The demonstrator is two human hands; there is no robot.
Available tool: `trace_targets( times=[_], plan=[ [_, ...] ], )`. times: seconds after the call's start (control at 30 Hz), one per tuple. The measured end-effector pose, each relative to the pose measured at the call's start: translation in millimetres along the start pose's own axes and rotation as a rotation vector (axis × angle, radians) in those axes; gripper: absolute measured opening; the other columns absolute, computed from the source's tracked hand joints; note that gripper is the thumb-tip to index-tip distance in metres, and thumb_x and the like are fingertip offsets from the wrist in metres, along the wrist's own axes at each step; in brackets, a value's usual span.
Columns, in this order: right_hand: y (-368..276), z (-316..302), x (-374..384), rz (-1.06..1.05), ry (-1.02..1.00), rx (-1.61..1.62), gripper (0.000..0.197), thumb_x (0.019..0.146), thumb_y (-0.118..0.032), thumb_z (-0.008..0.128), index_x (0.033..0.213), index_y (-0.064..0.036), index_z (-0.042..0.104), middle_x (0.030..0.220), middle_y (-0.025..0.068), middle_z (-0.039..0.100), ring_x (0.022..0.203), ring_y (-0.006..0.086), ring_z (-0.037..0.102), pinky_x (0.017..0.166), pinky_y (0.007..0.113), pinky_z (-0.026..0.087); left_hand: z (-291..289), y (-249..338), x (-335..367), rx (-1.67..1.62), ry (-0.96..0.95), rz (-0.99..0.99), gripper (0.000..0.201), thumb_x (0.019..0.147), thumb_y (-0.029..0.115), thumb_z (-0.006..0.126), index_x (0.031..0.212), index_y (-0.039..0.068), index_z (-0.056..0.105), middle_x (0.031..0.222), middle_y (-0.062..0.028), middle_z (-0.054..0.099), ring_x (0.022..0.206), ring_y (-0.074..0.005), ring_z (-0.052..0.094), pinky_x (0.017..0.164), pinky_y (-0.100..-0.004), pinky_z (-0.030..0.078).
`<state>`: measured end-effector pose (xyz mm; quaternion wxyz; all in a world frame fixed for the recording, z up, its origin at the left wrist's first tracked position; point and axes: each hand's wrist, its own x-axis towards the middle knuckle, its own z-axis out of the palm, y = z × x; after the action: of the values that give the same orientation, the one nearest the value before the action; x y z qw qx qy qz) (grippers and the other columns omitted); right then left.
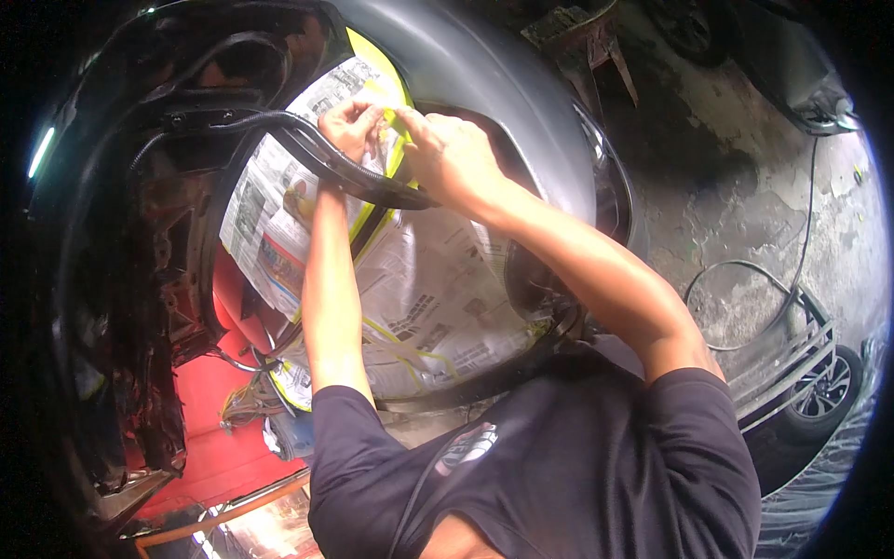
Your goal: The person places sheets of newspaper over the front bumper and hood of a black car. They secure the newspaper using yellow masking tape, smoothing the paper and pressing the tape down to create a protective mask for the vehicle's surface.
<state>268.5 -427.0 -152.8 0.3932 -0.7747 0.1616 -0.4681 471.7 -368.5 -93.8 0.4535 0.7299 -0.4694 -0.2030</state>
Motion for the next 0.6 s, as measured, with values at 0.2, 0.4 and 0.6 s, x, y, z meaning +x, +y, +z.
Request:
trace_targets(
  times=[0.2, 0.4, 0.6],
  plan=[
    [-7.7, -29.7, -0.3, 0.148, -0.155, -0.162, 0.025, 0.094, -0.01, 0.066, 0.115, 0.0008, 0.07, 0.084, 0.0225, 0.068, 0.077, 0.0405, 0.068, 0.072, 0.046, 0.055, 5.0, -11.9, 29.6, 0.531, 0.089, 0.267, 0.009, 0.088, 0.007, 0.073, 0.089, -0.002, 0.07, 0.074, -0.0102, 0.07, 0.069, -0.0157, 0.066, 0.066, -0.0347, 0.052],
    [6.1, -19.1, 9.1, 0.258, -0.371, -0.24, 0.028, 0.094, -0.013, 0.058, 0.112, -0.0006, 0.075, 0.079, 0.0252, 0.069, 0.072, 0.0399, 0.071, 0.069, 0.047, 0.057, 9.6, -26.3, 39.3, 0.759, 0.15, 0.361, 0.008, 0.087, 0.008, 0.069, 0.088, 0.0, 0.071, 0.079, -0.0179, 0.072, 0.073, -0.0332, 0.07, 0.071, -0.0427, 0.054],
    [8.4, -16.4, 14.2, 0.294, -0.47, -0.28, 0.022, 0.088, -0.012, 0.06, 0.1, -0.0009, 0.075, 0.079, 0.0222, 0.072, 0.074, 0.0379, 0.073, 0.07, 0.047, 0.059, 9.5, -24.9, 40.3, 0.73, 0.168, 0.353, 0.009, 0.086, 0.009, 0.071, 0.089, 0.0, 0.072, 0.082, -0.0176, 0.073, 0.078, -0.0343, 0.072, 0.074, -0.0438, 0.055]
  ],
)
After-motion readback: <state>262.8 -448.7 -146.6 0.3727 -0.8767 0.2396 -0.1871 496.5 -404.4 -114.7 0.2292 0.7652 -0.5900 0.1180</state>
